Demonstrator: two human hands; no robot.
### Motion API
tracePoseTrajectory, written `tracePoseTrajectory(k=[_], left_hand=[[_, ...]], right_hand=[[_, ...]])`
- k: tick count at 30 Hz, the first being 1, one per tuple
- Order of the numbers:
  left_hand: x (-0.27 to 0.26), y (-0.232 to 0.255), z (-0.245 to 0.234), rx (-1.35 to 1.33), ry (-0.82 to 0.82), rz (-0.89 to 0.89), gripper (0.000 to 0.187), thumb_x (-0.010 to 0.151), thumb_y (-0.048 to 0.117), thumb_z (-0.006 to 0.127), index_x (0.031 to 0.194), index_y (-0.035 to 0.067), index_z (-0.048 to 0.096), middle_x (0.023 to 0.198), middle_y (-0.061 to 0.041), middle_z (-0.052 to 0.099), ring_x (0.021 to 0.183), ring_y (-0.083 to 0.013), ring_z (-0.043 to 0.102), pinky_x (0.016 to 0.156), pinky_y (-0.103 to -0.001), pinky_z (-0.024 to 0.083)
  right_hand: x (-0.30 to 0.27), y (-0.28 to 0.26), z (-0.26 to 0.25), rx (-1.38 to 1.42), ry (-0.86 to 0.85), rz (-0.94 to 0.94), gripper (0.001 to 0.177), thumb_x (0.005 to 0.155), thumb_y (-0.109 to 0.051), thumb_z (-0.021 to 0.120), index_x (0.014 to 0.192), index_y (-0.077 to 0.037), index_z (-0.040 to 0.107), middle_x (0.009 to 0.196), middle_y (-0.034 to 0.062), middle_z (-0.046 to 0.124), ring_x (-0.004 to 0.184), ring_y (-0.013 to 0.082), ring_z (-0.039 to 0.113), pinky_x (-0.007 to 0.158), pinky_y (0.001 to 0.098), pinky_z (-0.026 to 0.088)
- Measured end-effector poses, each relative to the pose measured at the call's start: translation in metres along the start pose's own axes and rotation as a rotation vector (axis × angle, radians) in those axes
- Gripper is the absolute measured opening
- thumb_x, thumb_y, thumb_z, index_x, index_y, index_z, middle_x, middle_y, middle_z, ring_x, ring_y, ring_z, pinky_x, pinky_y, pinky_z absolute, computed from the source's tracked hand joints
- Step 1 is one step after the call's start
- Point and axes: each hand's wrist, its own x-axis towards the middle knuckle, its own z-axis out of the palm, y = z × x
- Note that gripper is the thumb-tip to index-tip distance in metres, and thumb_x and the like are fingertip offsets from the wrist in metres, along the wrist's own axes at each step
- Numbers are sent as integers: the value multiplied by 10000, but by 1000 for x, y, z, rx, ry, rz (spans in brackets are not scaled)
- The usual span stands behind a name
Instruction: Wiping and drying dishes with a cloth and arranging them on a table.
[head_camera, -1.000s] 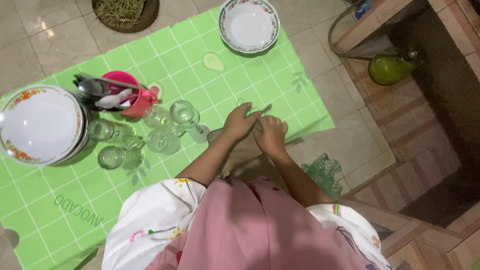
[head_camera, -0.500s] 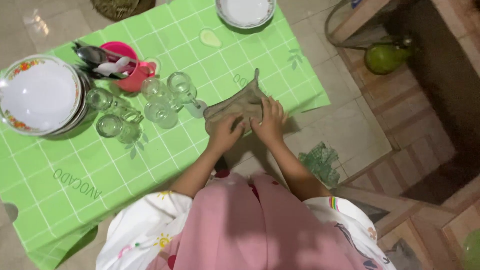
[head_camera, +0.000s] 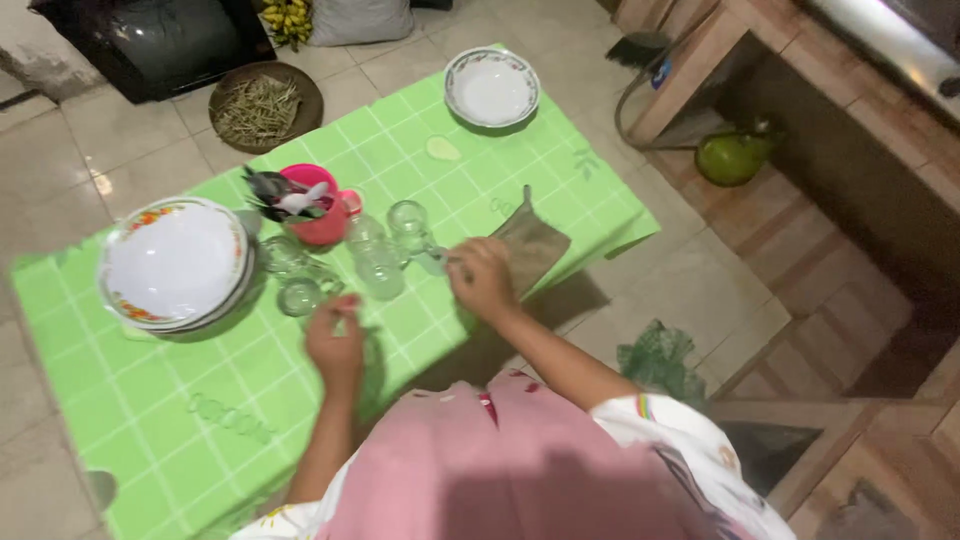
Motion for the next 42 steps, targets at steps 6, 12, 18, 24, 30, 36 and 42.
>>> tracePoseTrajectory(k=[6, 12, 18, 24, 30, 36, 42], left_hand=[[96, -129, -165, 736, 257, 133, 425, 905, 132, 794, 1281, -19, 664, 1346, -208, 653, 1320, -395, 575, 1171, -503, 421], [136, -224, -203, 575, 250, -260, 932, 898, 332, 899, 1470, -174, 365, 1399, -377, 471, 1303, -515, 456, 1111, -533, 368], [128, -184, -201, 665, 139, -443, 836, 890, 304, 763, 1568, -37, 410, 1525, -252, 490, 1402, -448, 448, 1158, -546, 356], [130, -163, -194, 680, 165, -547, 810, 860, 339, 786, 1558, 104, 450, 1646, -212, 279, 1502, -418, 276, 1138, -698, 191], [125, -154, -196, 595, 191, -571, 810, 842, 307, 778, 1565, 168, 440, 1673, -192, 222, 1518, -403, 247, 1174, -673, 181], [119, -141, -204, 584, 247, -564, 741, 856, 271, 762, 1538, 188, 486, 1692, -150, 195, 1540, -363, 217, 1198, -666, 104], [122, -115, -218, 461, 269, -519, 661, 872, 218, 714, 1494, 137, 503, 1678, -113, 247, 1557, -327, 227, 1204, -630, 133]], right_hand=[[78, -177, 93, 167, -509, -442, 276, 840, -299, 749, 1013, -87, 706, 1030, 106, 697, 1081, 311, 641, 961, 509, 453], [66, -214, 200, -181, -346, -584, 490, 624, -282, 678, 1073, -85, 687, 1133, 83, 700, 1090, 239, 638, 1004, 559, 445], [77, -235, 208, -176, -724, -425, 285, 1010, -202, 595, 1269, -88, 632, 1321, 94, 647, 1317, 267, 582, 1132, 474, 424], [75, -218, 258, -215, -353, -456, 453, 775, -216, 615, 1209, -92, 650, 1254, 105, 666, 1265, 286, 580, 1125, 594, 358], [87, -236, 244, -232, -611, -343, 239, 917, -196, 564, 1117, -139, 681, 1148, 65, 680, 1205, 266, 607, 1162, 640, 349], [84, -242, 250, -197, -611, -375, 171, 875, -175, 574, 991, -135, 693, 1054, 53, 668, 1121, 260, 623, 1128, 617, 385], [79, -243, 249, -15, -608, -414, 167, 877, -156, 584, 1022, -123, 661, 1055, 73, 662, 1098, 284, 638, 1005, 541, 477]])
